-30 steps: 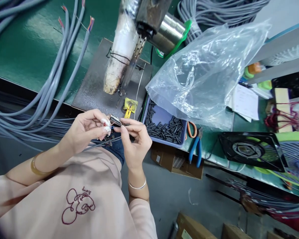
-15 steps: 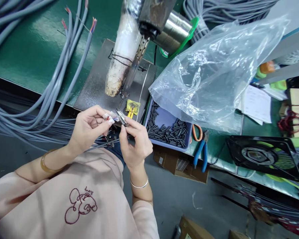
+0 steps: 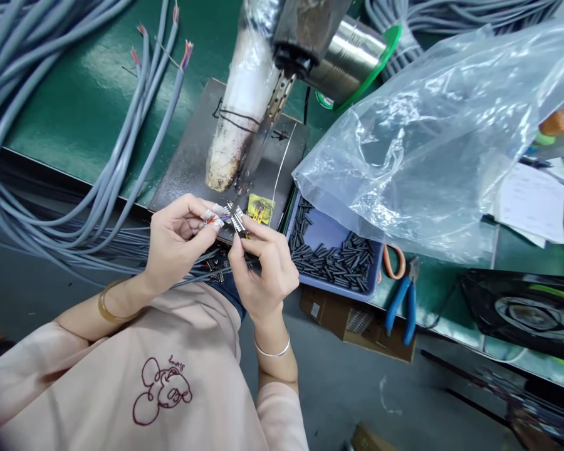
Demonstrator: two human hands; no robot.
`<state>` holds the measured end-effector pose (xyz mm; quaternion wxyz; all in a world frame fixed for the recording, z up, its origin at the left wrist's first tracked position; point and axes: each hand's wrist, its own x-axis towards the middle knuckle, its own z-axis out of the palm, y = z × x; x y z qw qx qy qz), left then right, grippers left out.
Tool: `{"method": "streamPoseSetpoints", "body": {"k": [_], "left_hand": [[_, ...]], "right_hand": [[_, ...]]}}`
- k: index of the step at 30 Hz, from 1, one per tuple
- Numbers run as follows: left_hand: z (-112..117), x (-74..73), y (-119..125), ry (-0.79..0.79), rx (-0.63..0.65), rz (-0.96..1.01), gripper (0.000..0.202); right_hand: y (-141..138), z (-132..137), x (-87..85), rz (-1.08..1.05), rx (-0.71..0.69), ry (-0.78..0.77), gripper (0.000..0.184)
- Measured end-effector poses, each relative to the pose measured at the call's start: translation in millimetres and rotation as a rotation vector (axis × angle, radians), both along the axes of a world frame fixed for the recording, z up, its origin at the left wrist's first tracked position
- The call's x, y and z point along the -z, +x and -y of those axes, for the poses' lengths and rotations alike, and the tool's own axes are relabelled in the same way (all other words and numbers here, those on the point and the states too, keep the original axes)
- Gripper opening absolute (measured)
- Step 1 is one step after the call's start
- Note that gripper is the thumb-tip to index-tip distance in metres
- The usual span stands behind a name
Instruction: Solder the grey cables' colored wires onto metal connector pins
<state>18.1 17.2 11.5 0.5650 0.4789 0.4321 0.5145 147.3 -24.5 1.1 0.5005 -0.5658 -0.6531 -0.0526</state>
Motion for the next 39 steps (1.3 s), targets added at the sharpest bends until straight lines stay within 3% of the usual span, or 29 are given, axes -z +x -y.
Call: {"method": "streamPoseSetpoints", "body": {"k": [8,16,22,34,39], "left_hand": [[-0.9,-0.3,-0.9,0.092,-0.023,-0.029,0.013],[1.4,2.3,-4.4,0.060,0.002,-0.062,0.012],[3.5,4.0,-7.6,0.183,0.023,-0.101,0.008],[-4.7,8.5,-9.4,0.440,0.007,-0.229,0.011],[-6.5,5.0,-13.0,0.437,0.028,-0.251,0.010]], "right_hand": [[-0.8,-0.2,-4.0,0.047,0.019,0.021,0.015],[0.0,5.4,2.7,0.083,-0.019,0.009,0.018],[-1.4,3.4,-2.1,-0.008,-0.007,-0.014,0.018],[-0.5,-2.8,-3.0,0.044,0.000,0.009,0.016],[-0.6,-1.9,-3.7,0.075,0.013,0.009,0.015]]}}
